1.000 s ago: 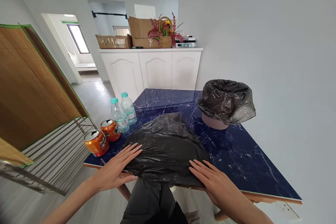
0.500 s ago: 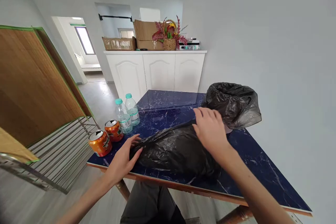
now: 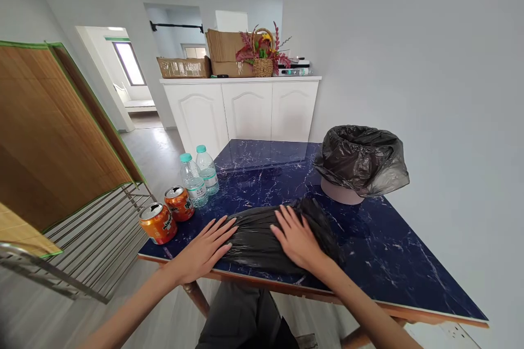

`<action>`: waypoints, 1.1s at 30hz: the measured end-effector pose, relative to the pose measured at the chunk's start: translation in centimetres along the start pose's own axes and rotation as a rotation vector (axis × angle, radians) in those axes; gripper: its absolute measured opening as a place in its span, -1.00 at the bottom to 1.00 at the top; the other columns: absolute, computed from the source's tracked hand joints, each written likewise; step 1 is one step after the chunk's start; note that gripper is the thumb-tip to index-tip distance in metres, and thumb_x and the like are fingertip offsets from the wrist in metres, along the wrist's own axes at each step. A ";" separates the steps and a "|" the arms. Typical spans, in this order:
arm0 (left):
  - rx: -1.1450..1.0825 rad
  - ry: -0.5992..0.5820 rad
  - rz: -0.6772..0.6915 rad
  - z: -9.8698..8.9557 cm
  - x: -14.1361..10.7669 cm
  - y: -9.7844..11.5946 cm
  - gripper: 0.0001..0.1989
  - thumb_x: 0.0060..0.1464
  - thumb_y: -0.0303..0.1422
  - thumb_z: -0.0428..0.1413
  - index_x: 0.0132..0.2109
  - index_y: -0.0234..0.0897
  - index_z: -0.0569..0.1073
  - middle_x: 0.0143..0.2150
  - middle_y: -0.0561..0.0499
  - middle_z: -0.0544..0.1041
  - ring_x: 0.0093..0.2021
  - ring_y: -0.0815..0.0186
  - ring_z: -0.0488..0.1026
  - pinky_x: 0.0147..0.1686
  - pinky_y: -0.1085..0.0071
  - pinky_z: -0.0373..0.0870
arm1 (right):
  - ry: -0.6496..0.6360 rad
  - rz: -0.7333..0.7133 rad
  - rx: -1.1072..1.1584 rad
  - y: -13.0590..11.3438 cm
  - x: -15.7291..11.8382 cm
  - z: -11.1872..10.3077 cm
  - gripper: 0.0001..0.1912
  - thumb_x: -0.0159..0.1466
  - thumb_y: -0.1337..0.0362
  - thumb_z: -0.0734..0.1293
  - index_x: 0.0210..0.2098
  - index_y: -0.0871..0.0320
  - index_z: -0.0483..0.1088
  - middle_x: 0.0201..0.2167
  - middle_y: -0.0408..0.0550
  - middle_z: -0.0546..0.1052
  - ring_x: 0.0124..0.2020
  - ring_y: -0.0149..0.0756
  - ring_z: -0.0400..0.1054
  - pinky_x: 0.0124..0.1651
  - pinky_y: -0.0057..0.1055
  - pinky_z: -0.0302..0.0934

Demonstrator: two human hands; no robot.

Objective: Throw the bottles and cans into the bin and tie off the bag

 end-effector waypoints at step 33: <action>-0.075 0.038 0.195 -0.2 6.2 10.0 -0.42 0.51 -0.14 -0.03 0.55 -0.12 0.15 0.58 -0.09 0.18 0.59 -0.01 0.03 0.54 -0.16 0.01 | 0.431 0.456 0.817 -1.0 -4.1 -3.9 -0.01 0.35 -0.14 0.33 0.57 0.23 -0.01 0.50 0.27 0.22 0.48 0.25 0.17 0.48 0.16 0.09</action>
Point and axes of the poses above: each hand's wrist, its own x-axis towards the middle knuckle, its own z-axis out of the palm, y = z × x, the point moved 5 cm from there along x, towards the middle knuckle
